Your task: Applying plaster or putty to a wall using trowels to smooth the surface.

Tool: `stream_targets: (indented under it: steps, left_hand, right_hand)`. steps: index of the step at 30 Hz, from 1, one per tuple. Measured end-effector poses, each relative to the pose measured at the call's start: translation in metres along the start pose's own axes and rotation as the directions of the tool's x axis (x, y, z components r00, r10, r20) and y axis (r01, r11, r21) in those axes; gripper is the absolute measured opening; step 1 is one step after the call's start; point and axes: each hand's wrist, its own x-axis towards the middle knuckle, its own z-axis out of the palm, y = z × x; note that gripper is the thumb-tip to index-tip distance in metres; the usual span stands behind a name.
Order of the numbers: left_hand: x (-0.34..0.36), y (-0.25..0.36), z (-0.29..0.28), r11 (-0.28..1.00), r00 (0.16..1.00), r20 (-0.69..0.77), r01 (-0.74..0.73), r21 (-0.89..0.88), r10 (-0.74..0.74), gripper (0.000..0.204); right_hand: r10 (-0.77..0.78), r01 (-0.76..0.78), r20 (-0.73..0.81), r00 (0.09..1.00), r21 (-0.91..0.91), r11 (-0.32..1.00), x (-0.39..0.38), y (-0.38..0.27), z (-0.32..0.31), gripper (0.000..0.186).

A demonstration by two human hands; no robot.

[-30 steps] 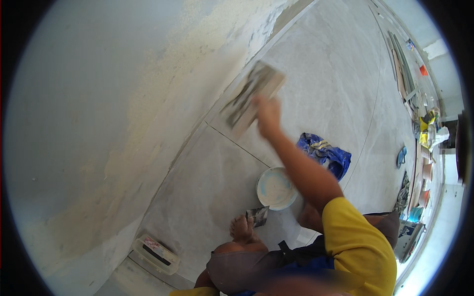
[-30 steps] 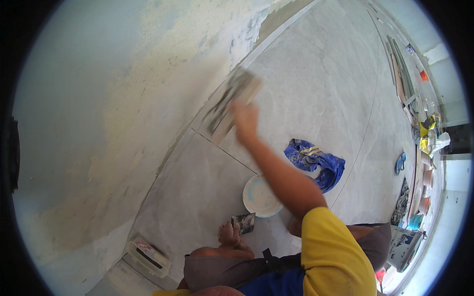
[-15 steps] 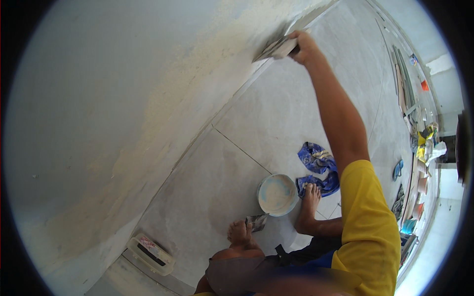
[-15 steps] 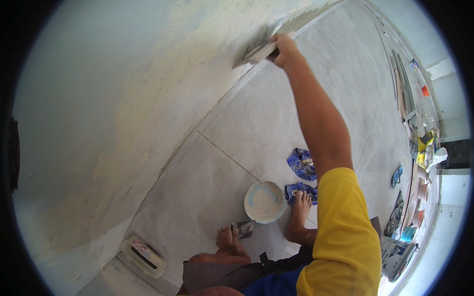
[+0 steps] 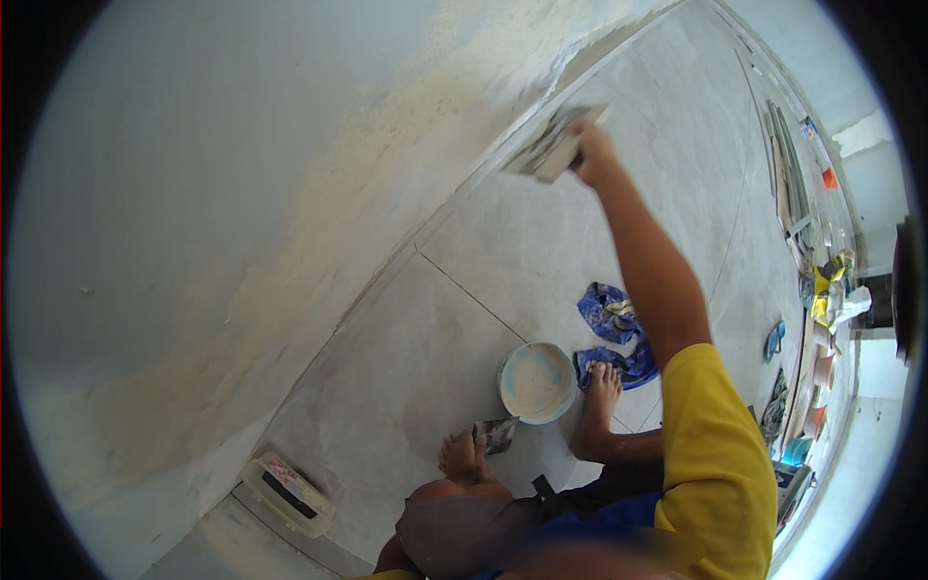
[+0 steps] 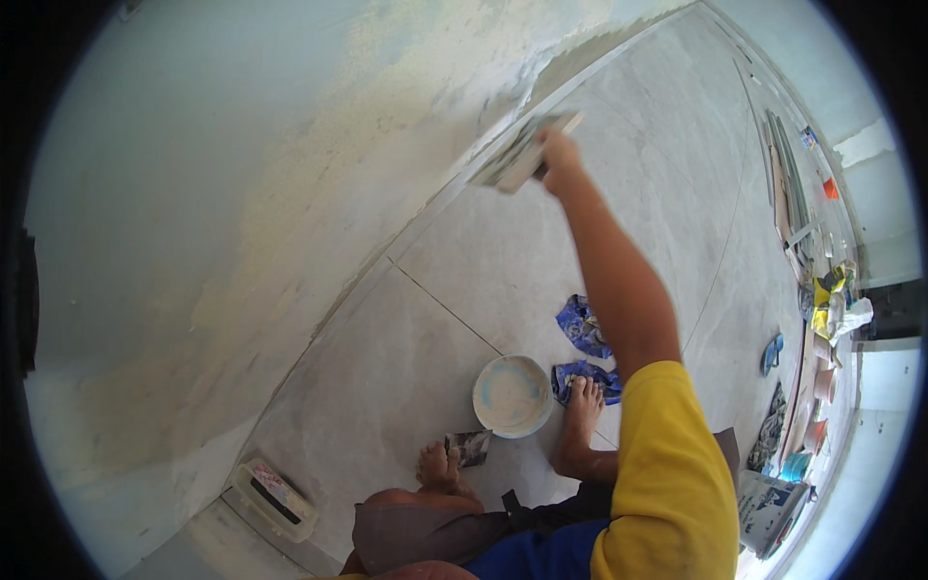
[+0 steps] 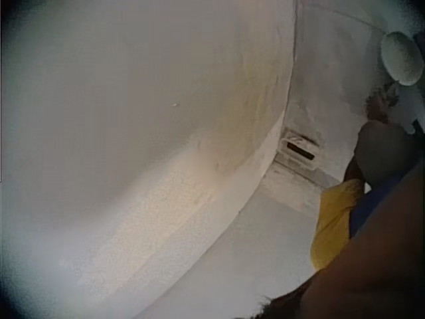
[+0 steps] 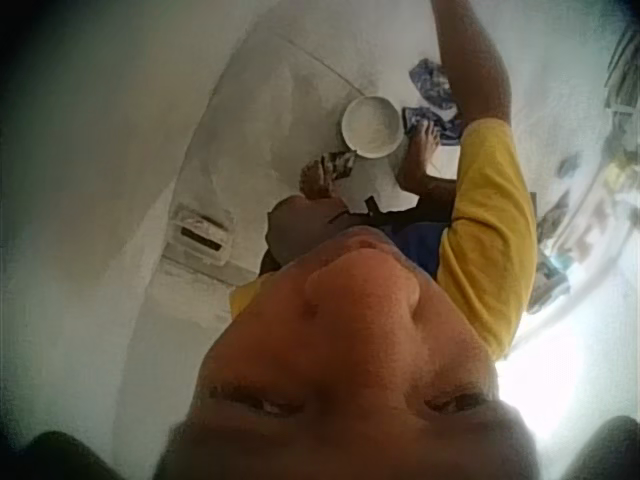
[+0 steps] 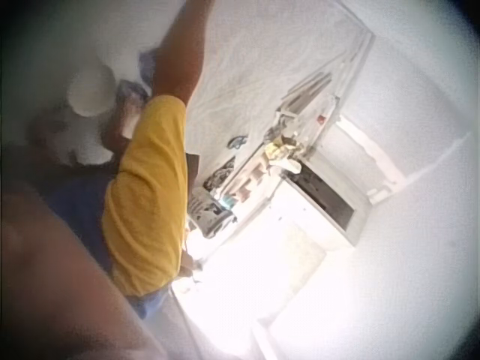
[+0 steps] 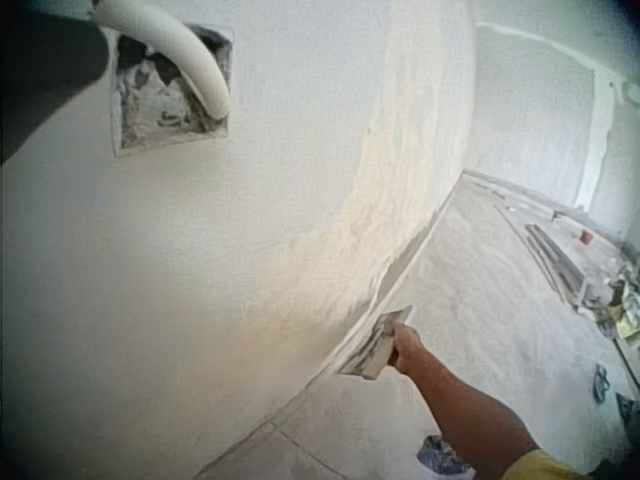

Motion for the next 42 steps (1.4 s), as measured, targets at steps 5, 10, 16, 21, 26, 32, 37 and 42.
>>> stream_targets:
  steps: [5, 10, 16, 21, 26, 32, 37, 42]
  left_hand:
    - [0.002, -0.011, 0.004, 0.998, 0.997, 0.049, -0.061, 0.014, 0.06, 0.047]
    - [0.005, 0.005, 0.0, 0.997, 0.994, 0.076, -0.074, 0.0, 0.073, 0.047]
    - [0.004, 0.011, -0.017, 0.995, 0.997, 0.075, 0.032, -0.099, -0.024, 0.053]
    - [0.034, 0.037, -0.038, 0.517, 0.986, -0.007, 0.08, -0.852, -0.164, 0.047]
    - [0.092, 0.113, -0.119, 0.012, 0.962, 0.265, 0.266, -0.964, -0.065, 0.044]
    - [0.15, 0.137, -0.16, 0.191, 0.847, -0.013, -0.136, -0.972, 0.532, 0.045]
    - [0.113, 0.174, -0.2, -0.307, 0.955, -0.071, 0.023, -0.951, 0.289, 0.044]
    - [0.101, 0.147, -0.204, -0.224, 0.959, -0.242, -0.207, -0.952, 0.144, 0.057]
  right_hand:
    - [0.135, -0.145, 0.076, 0.988, 0.16, 0.976, -0.019, 0.06, 0.05, 0.036]
    - [-0.006, -0.01, 0.114, 0.993, 0.142, 0.99, -0.024, -0.017, 0.056, 0.043]
    - [-0.299, 0.261, 0.296, 0.907, 0.163, 0.952, -0.118, -0.146, 0.07, 0.036]
    - [-0.392, 0.398, 0.25, 0.885, 0.028, 0.917, -0.166, -0.134, 0.022, 0.039]
    - [-0.24, 0.572, 0.522, 0.819, -0.697, 0.433, -0.218, -0.032, -0.029, 0.019]
    - [0.03, 0.95, 1.0, -0.003, 0.012, -0.313, -0.255, 0.039, -0.034, 0.055]
    - [0.049, 0.869, 0.94, 0.338, -0.291, -0.4, -0.165, 0.047, -0.095, 0.047]
    - [-0.141, 0.202, 0.174, 0.975, -0.405, 0.892, -0.087, 0.071, -0.048, 0.043]
